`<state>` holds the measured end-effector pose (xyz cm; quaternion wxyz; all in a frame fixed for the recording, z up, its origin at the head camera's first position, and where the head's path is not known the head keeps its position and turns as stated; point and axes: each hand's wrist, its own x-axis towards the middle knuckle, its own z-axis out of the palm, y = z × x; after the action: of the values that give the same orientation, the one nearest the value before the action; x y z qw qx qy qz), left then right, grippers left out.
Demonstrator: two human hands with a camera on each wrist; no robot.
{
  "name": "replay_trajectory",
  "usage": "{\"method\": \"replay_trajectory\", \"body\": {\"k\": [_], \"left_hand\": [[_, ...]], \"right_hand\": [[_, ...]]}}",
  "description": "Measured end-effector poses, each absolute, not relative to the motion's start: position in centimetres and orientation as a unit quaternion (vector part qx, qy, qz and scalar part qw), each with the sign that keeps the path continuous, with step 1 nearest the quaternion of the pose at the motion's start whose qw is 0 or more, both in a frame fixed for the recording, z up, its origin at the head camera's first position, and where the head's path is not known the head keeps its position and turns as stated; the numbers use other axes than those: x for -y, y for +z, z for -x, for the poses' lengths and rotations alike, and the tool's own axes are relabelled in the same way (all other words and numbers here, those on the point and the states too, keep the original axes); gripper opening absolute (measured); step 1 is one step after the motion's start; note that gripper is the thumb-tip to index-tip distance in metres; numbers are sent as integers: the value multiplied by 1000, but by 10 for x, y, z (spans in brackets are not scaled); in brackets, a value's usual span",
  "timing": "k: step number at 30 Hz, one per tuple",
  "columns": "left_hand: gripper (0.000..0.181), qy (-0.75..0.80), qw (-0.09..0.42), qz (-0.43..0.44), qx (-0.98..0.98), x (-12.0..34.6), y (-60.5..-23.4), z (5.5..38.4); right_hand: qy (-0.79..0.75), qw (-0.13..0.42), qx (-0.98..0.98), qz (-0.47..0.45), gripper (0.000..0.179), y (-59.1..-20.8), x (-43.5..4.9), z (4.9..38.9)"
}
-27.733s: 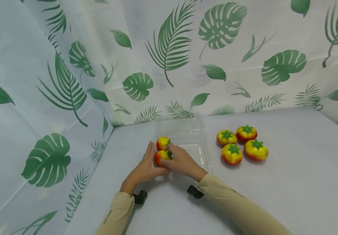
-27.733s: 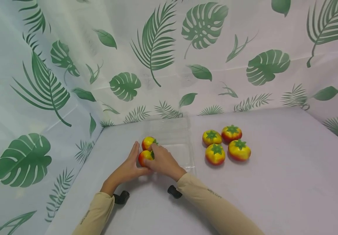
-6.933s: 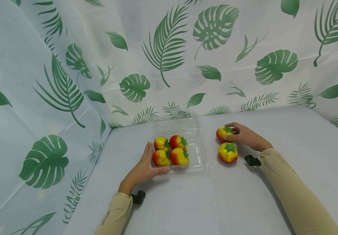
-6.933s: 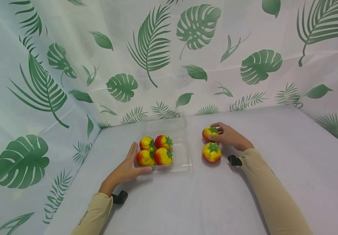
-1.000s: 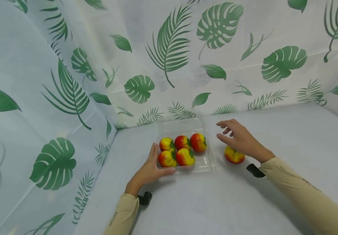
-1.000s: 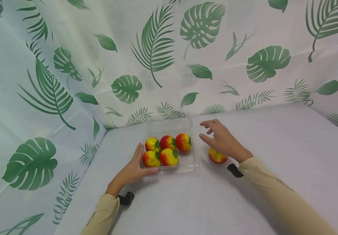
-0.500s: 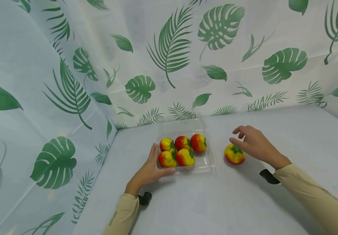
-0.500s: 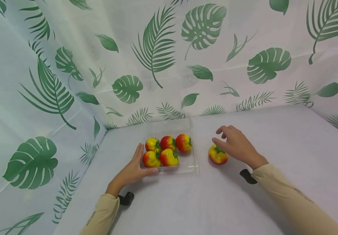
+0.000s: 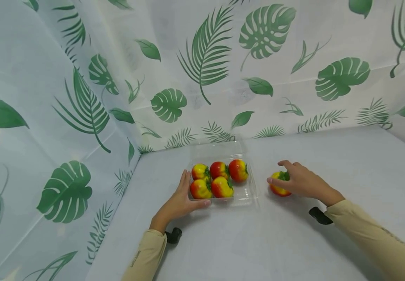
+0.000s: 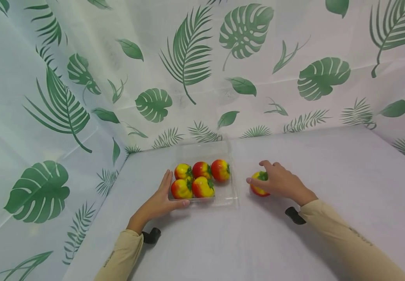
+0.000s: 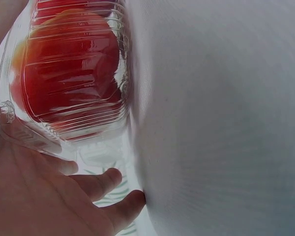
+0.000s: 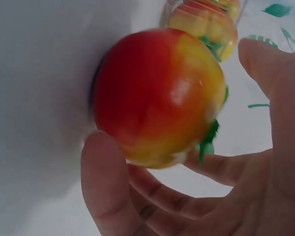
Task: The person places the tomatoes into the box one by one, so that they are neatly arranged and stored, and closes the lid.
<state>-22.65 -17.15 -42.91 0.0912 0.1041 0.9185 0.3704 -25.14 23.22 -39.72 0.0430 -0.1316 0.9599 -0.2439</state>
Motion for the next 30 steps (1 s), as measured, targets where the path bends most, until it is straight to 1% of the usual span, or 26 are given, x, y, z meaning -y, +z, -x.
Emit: {"method": "replay_trajectory", "body": {"k": [4, 8, 13, 22, 30], "left_hand": [[129, 370, 90, -104, -919, 171, -430, 228], [129, 372, 91, -103, -918, 170, -430, 228], [129, 369, 95, -101, -919, 170, -428, 227], [129, 373, 93, -102, -918, 173, -430, 227], [129, 370, 91, -105, -919, 172, -430, 228]], "right_hand": [[-235, 58, -962, 130, 91, -400, -232, 252], [-234, 59, -961, 137, 89, -402, -232, 251], [-245, 65, -957, 142, 81, -407, -229, 252], [-258, 69, -951, 157, 78, -408, -227, 255], [-278, 49, -940, 191, 77, -402, -230, 256]]}}
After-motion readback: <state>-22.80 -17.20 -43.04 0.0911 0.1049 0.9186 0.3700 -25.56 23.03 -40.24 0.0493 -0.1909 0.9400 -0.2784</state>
